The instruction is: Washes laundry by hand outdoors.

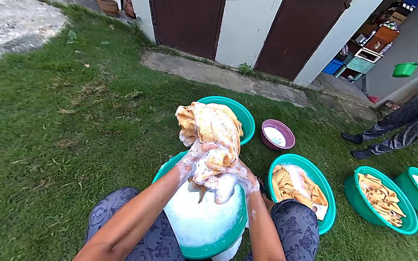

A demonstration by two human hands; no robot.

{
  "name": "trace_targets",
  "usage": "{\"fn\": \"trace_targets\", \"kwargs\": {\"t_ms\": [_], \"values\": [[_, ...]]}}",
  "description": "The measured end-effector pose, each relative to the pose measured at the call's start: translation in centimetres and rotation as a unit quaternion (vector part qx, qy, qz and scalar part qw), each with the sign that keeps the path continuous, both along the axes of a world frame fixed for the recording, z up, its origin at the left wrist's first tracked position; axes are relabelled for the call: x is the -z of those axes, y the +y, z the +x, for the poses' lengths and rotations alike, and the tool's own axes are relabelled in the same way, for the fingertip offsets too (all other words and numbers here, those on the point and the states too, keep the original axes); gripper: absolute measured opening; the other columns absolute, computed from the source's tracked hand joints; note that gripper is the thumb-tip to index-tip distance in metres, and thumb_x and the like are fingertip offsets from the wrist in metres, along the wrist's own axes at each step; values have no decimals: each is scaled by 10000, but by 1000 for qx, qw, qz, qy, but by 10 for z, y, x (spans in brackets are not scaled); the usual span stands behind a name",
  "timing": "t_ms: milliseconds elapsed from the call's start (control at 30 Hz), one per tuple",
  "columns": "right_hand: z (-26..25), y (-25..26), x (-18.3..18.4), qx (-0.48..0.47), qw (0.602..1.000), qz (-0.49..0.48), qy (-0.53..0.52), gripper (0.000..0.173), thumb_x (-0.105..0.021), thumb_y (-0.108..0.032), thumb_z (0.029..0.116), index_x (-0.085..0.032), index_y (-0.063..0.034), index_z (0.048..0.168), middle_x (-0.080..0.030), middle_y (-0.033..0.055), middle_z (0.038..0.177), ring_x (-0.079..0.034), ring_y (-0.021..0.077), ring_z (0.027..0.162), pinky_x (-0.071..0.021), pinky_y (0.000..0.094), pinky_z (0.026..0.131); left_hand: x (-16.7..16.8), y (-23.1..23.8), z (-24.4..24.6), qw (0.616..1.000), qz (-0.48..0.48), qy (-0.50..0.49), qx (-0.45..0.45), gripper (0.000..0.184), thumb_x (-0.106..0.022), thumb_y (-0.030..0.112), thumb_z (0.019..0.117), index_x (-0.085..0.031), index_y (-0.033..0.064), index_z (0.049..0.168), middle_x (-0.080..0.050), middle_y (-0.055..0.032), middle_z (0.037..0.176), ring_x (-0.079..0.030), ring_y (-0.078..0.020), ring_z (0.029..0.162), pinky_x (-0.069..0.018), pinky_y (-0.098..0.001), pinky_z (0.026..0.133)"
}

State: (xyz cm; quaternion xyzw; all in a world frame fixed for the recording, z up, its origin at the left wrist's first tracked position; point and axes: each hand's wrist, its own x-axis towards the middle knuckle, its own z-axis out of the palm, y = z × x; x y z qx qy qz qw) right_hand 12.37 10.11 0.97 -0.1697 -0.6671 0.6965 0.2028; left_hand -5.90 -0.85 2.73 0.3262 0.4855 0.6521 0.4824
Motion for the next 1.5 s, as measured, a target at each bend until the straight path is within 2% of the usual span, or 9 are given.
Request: {"fn": "trace_targets", "kwargs": {"t_ms": [267, 367, 533, 833, 900, 1000, 1133, 1367, 1500], "values": [[7, 0, -8, 16, 998, -28, 53, 716, -818, -105, 756, -474, 69, 1358, -690, 108, 1176, -671, 132, 1064, -560, 325, 969, -7, 12, 8, 997, 29, -70, 1, 210, -585, 47, 978, -586, 71, 1187, -699, 2, 912, -681, -62, 824, -588, -239, 741], [11, -4, -26, 46, 994, -64, 80, 1033, -850, -258, 695, -292, 44, 1510, -628, 129, 1294, -646, 158, 1137, -554, 365, 992, -7, 22, 11, 999, 38, 4, -7, 497, -702, 13, 856, -501, 38, 1310, -702, -7, 1015, -690, -62, 914, -596, -246, 825], [-5, -8, -26, 108, 994, 11, 27, 897, -889, -29, 648, -409, 91, 1396, -682, 159, 1178, -684, 175, 1058, -583, 358, 963, -2, 29, 16, 989, 24, 144, 21, 872, -888, 324, 721, -435, 48, 1413, -683, 0, 1180, -666, -46, 1057, -564, -243, 940], [-7, -33, -21, 226, 972, -63, 30, 810, -770, 87, 716, -378, 79, 1424, -645, 164, 1201, -663, 142, 1034, -580, 302, 915, 5, -10, -20, 979, -47, 21, 196, 650, -842, 408, 734, -591, 175, 1286, -730, 54, 1014, -696, -29, 894, -598, -229, 777], [-1, -29, -16, 247, 966, -58, 41, 796, -765, 68, 735, -375, 74, 1429, -642, 173, 1209, -665, 154, 1038, -586, 312, 907, 31, -17, -36, 969, -60, 10, 238, 621, -779, 378, 821, -581, 160, 1368, -729, 44, 1087, -691, -27, 949, -589, -227, 825], [7, -24, -14, 276, 960, -31, 40, 837, -773, 44, 773, -320, 67, 1477, -608, 186, 1281, -643, 159, 1103, -564, 305, 950, 60, -22, -30, 963, -183, -10, 199, 229, -435, 248, 1081, -619, 130, 1149, -681, 38, 887, -660, -50, 786, -568, -233, 698], [12, -11, -14, 291, 953, -2, 82, 849, -812, 29, 688, -369, 100, 1409, -641, 169, 1195, -660, 130, 1048, -575, 283, 922, 87, -10, -10, 930, -202, -148, 270, 758, -154, 720, 1011, -595, 168, 1285, -690, -127, 1172, -689, -321, 1044, -594, -550, 791], [20, -19, -7, 261, 960, -47, 93, 913, -791, 22, 701, -301, 58, 1470, -605, 168, 1267, -636, 140, 1100, -562, 304, 946, 65, 3, 19, 959, 5, -197, 202, 683, -214, 710, 1009, -586, 249, 1350, -703, 11, 1213, -663, -112, 1109, -584, -347, 907], [16, -34, -6, 198, 974, -70, 79, 884, -781, 55, 676, -331, 54, 1437, -635, 136, 1214, -655, 122, 1055, -575, 305, 924, 96, 4, 3, 991, 59, 13, 117, 426, -275, 303, 1126, -450, 120, 1467, -607, 26, 1325, -558, 25, 1188, -477, -177, 1006]]}}
